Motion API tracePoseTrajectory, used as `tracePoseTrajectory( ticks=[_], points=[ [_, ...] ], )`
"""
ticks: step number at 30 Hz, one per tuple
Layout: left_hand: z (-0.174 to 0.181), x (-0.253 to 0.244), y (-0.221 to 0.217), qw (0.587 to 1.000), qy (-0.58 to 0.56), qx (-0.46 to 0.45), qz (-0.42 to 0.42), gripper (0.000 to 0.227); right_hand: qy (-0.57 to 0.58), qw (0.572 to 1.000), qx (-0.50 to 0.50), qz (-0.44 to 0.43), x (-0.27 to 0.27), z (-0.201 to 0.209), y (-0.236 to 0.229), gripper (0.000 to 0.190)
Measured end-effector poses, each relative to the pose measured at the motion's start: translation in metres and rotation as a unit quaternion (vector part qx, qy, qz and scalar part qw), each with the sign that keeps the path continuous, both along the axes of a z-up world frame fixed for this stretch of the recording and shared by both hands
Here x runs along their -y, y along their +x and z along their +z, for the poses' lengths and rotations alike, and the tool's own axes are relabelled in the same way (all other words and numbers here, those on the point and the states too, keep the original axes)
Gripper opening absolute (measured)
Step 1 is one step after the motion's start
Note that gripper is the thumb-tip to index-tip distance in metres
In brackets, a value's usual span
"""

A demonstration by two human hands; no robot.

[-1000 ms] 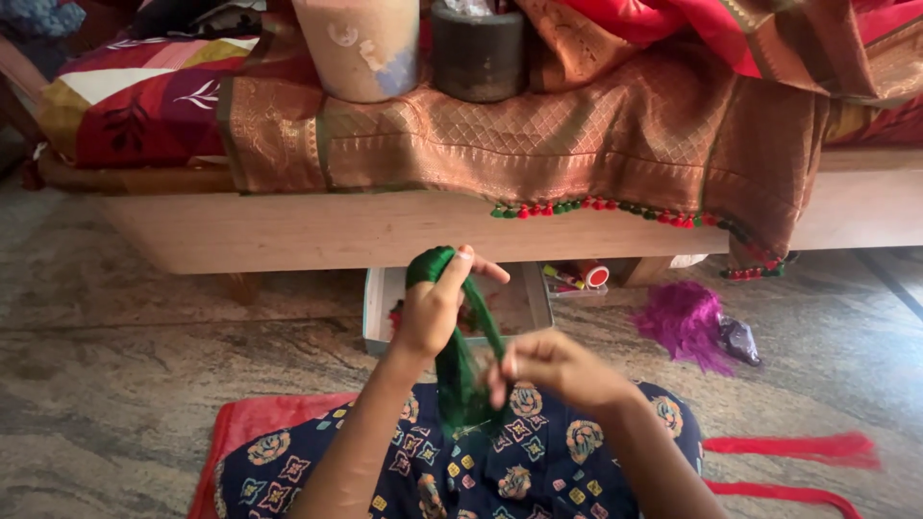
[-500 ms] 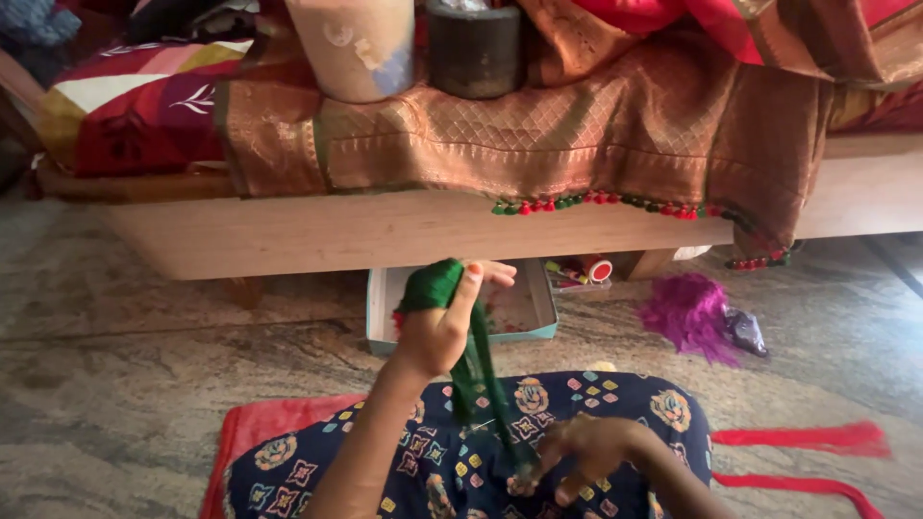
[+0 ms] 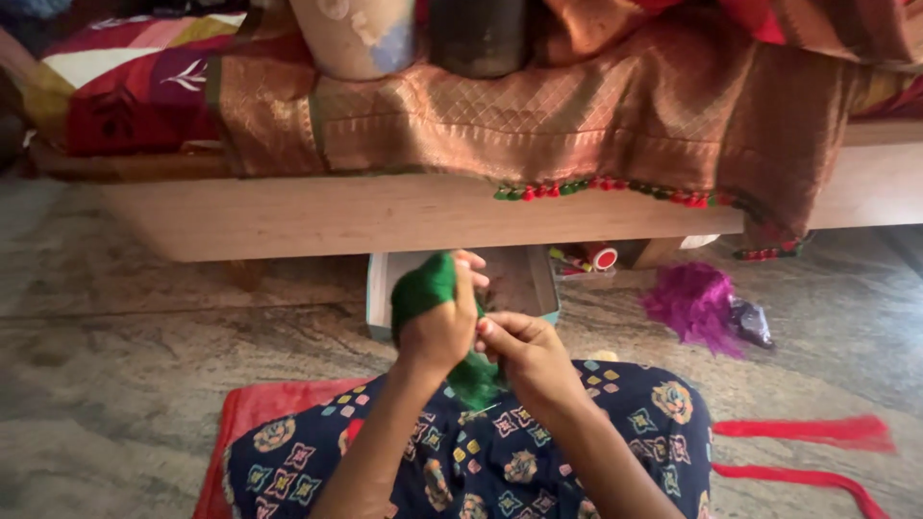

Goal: The person is combing and preparing green and red synthetic hair extensions for braiding.

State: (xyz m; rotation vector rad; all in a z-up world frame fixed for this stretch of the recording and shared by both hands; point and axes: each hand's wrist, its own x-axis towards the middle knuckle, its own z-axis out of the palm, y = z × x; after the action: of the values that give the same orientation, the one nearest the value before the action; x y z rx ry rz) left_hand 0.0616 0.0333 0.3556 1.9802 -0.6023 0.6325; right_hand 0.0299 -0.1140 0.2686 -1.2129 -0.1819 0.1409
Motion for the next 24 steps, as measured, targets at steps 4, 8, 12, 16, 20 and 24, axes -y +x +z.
tracePoseTrajectory(
  ticks=[4,8,12,16,20,24],
  points=[
    [-0.011,-0.01,0.008,0.988,-0.107,-0.065,0.089,0.033,0.122,0.985,-0.123,0.0,-0.005,-0.011,-0.017,0.015],
    [-0.016,-0.015,0.014,0.973,-0.165,-0.042,0.156,0.038,0.169,0.965,-0.198,0.04,0.001,-0.026,-0.03,0.013],
    [-0.015,-0.015,0.02,0.96,-0.173,0.0,0.218,0.041,0.181,0.957,-0.222,0.044,0.012,-0.04,-0.036,0.014],
    [-0.018,-0.019,0.023,0.961,-0.177,0.056,0.207,0.041,0.187,0.951,-0.243,0.028,0.027,-0.066,-0.041,0.013],
    [-0.025,-0.022,0.026,0.962,-0.188,0.049,0.191,0.04,0.189,0.944,-0.27,0.017,0.044,-0.101,-0.047,0.012],
    [-0.033,-0.02,0.024,0.964,-0.195,0.059,0.174,0.038,0.19,0.941,-0.281,0.005,0.06,-0.127,-0.054,0.009]
  ],
)
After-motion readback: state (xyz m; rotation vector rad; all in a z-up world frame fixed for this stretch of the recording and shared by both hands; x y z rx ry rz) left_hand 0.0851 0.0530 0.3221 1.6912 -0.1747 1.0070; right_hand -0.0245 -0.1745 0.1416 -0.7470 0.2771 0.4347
